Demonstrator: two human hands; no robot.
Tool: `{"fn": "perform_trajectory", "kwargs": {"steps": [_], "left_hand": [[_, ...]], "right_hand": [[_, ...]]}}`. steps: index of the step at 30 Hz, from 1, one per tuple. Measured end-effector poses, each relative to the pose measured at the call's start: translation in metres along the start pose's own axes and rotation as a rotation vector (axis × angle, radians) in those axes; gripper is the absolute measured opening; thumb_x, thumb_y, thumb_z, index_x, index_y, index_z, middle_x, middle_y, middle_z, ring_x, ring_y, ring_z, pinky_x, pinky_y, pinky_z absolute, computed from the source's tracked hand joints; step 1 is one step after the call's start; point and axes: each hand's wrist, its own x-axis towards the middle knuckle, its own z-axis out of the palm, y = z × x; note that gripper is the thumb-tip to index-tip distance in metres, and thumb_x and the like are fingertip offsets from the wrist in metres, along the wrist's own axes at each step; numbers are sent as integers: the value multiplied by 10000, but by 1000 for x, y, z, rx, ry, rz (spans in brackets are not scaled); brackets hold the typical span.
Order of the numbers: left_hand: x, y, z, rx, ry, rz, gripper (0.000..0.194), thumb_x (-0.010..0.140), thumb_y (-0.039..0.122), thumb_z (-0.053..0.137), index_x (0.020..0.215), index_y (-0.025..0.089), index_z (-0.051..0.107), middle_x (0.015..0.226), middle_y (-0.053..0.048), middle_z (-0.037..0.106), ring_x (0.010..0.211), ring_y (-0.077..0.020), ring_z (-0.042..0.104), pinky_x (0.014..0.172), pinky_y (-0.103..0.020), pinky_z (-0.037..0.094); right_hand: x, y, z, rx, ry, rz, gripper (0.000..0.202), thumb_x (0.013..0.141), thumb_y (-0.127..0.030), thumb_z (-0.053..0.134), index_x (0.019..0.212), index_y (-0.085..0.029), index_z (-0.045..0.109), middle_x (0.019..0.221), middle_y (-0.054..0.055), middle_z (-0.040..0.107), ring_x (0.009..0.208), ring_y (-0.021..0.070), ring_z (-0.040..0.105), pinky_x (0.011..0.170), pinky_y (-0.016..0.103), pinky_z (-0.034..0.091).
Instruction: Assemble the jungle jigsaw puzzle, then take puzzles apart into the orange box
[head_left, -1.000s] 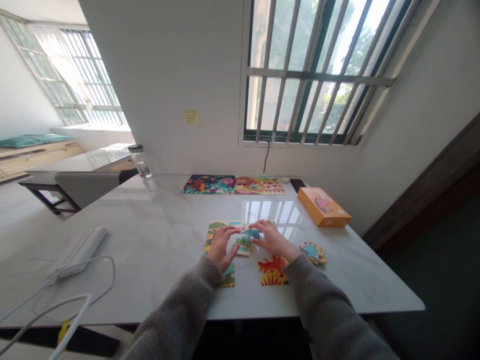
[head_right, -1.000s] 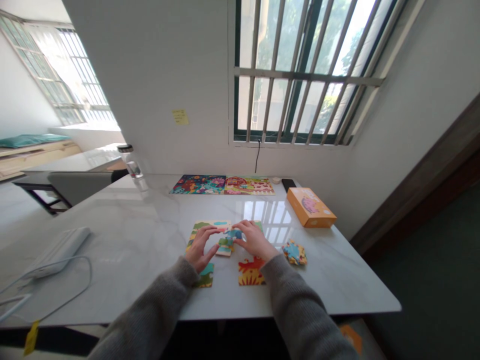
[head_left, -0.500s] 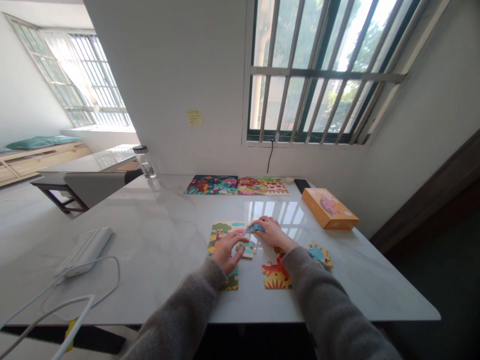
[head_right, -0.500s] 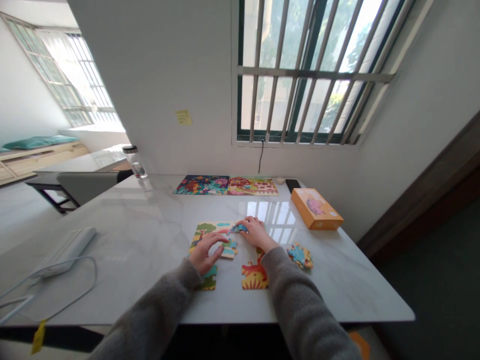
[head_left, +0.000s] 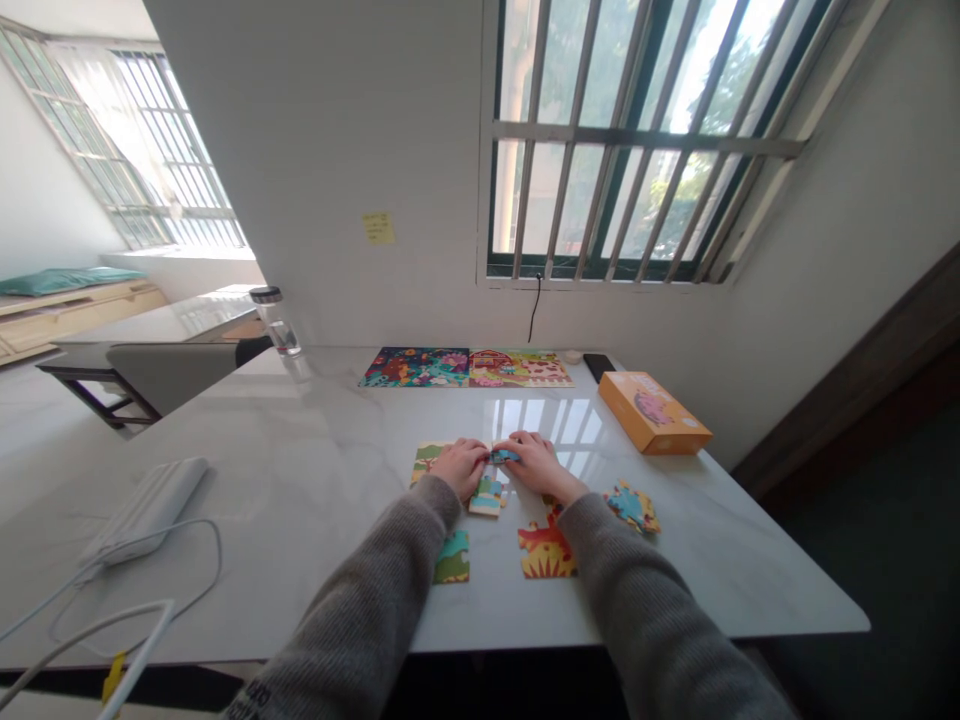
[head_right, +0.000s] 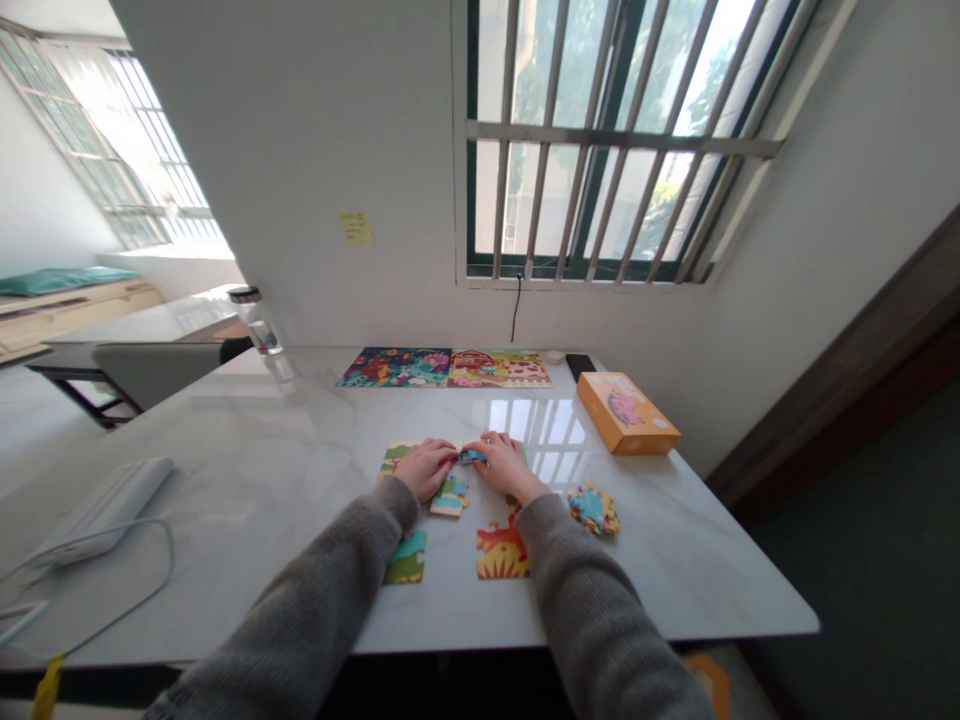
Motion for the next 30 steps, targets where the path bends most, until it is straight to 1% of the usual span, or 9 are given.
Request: {"fn": "perform_trajectory", "kwargs": {"steps": [4, 7, 12, 14, 17, 20, 25, 28, 30], "left_hand": [[-4, -2, 3, -46, 18, -24, 283, 913, 196, 502, 1100, 214, 713, 1176, -75, 693, 1101, -261, 583, 984, -447, 462], [-6, -5, 5, -54, 25, 1, 317, 911, 200, 495, 1149, 216, 705, 1200, -72, 691, 1122, -256, 564, 1001, -441, 450], [-6, -6, 8, -32, 22, 44, 338, 933, 239, 487, 1205, 222, 686, 1244, -55, 682, 1117, -249, 547, 1023, -437, 424], [-7, -5, 7, -31, 12, 41, 336, 937, 248, 488, 1210, 222, 682, 1255, -54, 679, 1123, -255, 545, 1019, -442, 421], [-7, -5, 5, -41, 11, 41, 336, 934, 257, 498, 1214, 226, 680, 1251, -58, 680, 1113, -259, 547, 1009, -440, 425], [-8, -5, 5, -51, 15, 44, 333, 932, 266, 499, 1206, 234, 685, 1240, -58, 681, 1104, -248, 546, 1018, -426, 424], [-7, -6, 7, -60, 3, 39, 323, 937, 290, 499, 1193, 237, 689, 1245, -56, 676, 1122, -246, 544, 1029, -427, 417], [-7, -8, 3, -106, 18, 36, 296, 935, 273, 492, 1134, 225, 705, 1209, -68, 682, 1119, -248, 559, 996, -421, 437], [-8, -9, -5, -151, 22, 38, 256, 916, 257, 504, 1052, 218, 719, 1120, -69, 696, 1058, -237, 586, 963, -401, 455]], "right_hand": [[0, 2, 3, -13, -7, 5, 365, 952, -317, 528, 1293, -409, 621, 1361, 65, 541, 1243, 295, 442, 1041, 505, 327], [0, 3, 5, -14, -20, -3, 384, 960, -332, 519, 1323, -432, 598, 1410, 50, 528, 1276, 303, 421, 1056, 520, 315], [0, 3, 5, 11, -17, -16, 445, 937, -259, 528, 1351, -417, 578, 1421, 43, 540, 1277, 310, 439, 1068, 546, 324], [-1, 5, 0, 93, 47, -40, 479, 933, -218, 504, 1392, -348, 551, 1418, 65, 542, 1278, 291, 456, 1084, 518, 346], [-4, 12, -12, 245, 251, -55, 536, 924, -124, 411, 1441, -241, 496, 1362, 107, 571, 1259, 246, 487, 1095, 456, 391], [-10, 22, -21, 304, 378, -12, 565, 895, -69, 369, 1420, -218, 513, 1271, 105, 613, 1206, 239, 520, 1083, 462, 417], [-18, 26, -21, 246, 311, 34, 494, 876, -45, 375, 1286, -174, 619, 1210, 117, 642, 1150, 249, 534, 1045, 451, 439], [-21, 13, -20, 237, 291, 4, 388, 897, -85, 424, 1193, -172, 661, 1130, 116, 664, 1092, 252, 549, 1004, 433, 448], [-22, 1, -21, 272, 271, -42, 304, 903, -117, 474, 1115, -176, 683, 1037, 98, 674, 1020, 240, 568, 962, 412, 459]]}}
